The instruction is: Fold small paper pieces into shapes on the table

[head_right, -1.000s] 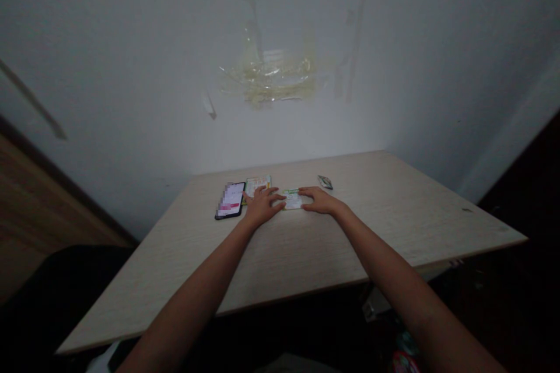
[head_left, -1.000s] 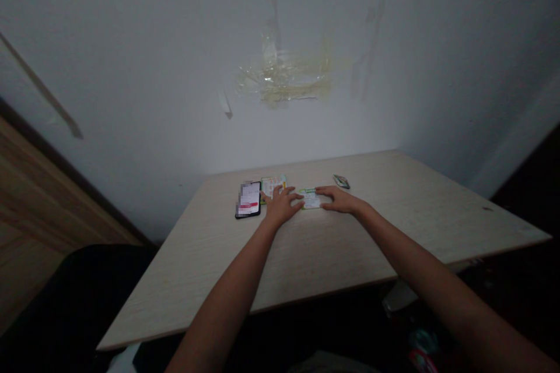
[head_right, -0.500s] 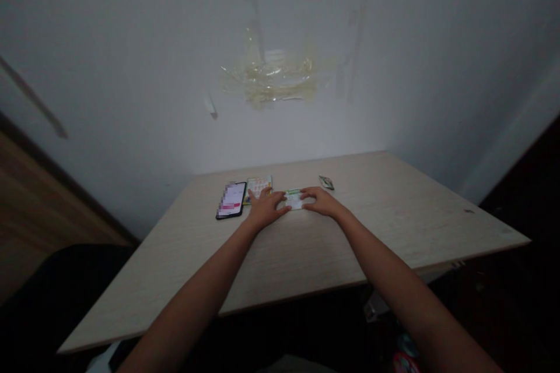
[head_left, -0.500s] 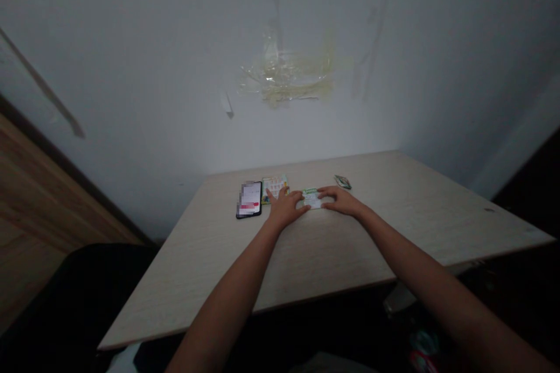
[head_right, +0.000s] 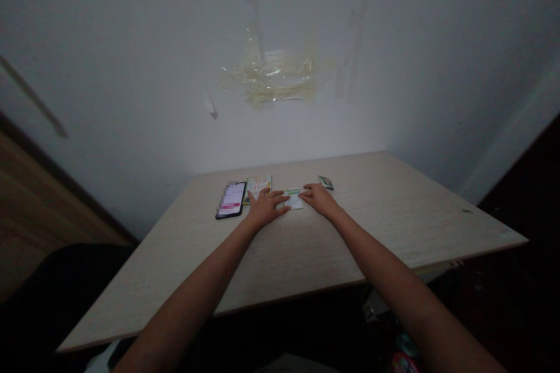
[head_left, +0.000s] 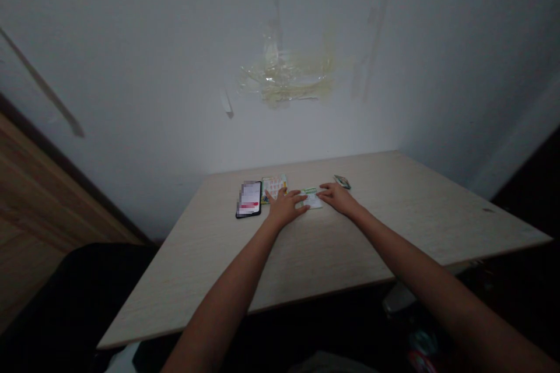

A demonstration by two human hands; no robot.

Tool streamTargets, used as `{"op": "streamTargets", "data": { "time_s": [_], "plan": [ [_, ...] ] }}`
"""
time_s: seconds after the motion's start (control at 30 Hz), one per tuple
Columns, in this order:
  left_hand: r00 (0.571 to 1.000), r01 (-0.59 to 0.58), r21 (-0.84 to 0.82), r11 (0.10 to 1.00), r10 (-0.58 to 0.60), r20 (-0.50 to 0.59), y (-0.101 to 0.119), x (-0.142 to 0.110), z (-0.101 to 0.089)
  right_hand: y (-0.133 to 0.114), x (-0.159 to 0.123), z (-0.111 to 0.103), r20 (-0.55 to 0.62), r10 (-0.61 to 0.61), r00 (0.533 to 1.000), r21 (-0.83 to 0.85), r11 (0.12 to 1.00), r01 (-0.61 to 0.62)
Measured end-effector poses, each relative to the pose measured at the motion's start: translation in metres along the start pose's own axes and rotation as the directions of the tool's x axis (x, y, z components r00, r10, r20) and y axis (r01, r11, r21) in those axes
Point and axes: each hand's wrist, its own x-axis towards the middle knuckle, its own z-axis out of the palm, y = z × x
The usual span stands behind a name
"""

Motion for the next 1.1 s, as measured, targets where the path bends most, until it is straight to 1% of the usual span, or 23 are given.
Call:
{"op": "streamTargets", "data": {
  "time_s": [0.1, 0.33, 0.43, 0.63, 0.8, 0.93, 1.0, 1.1],
  "plan": [
    [1.000, 0.021, 0.014, 1.000, -0.021, 0.005, 0.000, 0.000, 0.000, -0.006, 0.002, -0.001, -0.004, -0.010, 1.000, -0.090, 0.996, 0.010],
    [0.999, 0.034, 0.024, 0.999, -0.034, 0.000, 0.000, 0.000, 0.002, -0.027, 0.002, -0.004, 0.001, 0.016, 1.000, -0.264, 0.965, -0.015],
    [0.999, 0.038, 0.022, 0.999, -0.038, 0.003, -0.001, 0.000, 0.002, -0.029, 0.003, -0.002, -0.003, 0.024, 1.000, -0.295, 0.955, -0.024],
    [0.999, 0.042, 0.021, 0.999, -0.042, 0.010, 0.000, -0.001, 0.000, -0.028, 0.002, -0.001, -0.016, 0.045, 0.999, -0.289, 0.956, -0.048],
    [0.999, -0.015, 0.023, 1.000, 0.016, -0.029, 0.001, -0.004, -0.001, -0.027, -0.001, 0.000, -0.036, 0.046, 0.998, -0.260, 0.964, -0.054],
    [0.998, -0.058, 0.005, 0.998, 0.058, -0.001, 0.002, -0.005, -0.001, -0.021, -0.003, 0.001, -0.075, 0.028, 0.997, -0.202, 0.978, -0.042],
    [0.998, -0.061, -0.007, 0.998, 0.061, 0.011, 0.002, -0.005, -0.002, -0.016, -0.002, 0.002, -0.089, 0.008, 0.996, -0.157, 0.987, -0.022],
    [0.998, -0.058, -0.018, 0.998, 0.059, 0.020, 0.002, -0.004, -0.003, -0.011, 0.001, 0.003, -0.087, 0.018, 0.996, -0.119, 0.993, -0.029]
  ]
}}
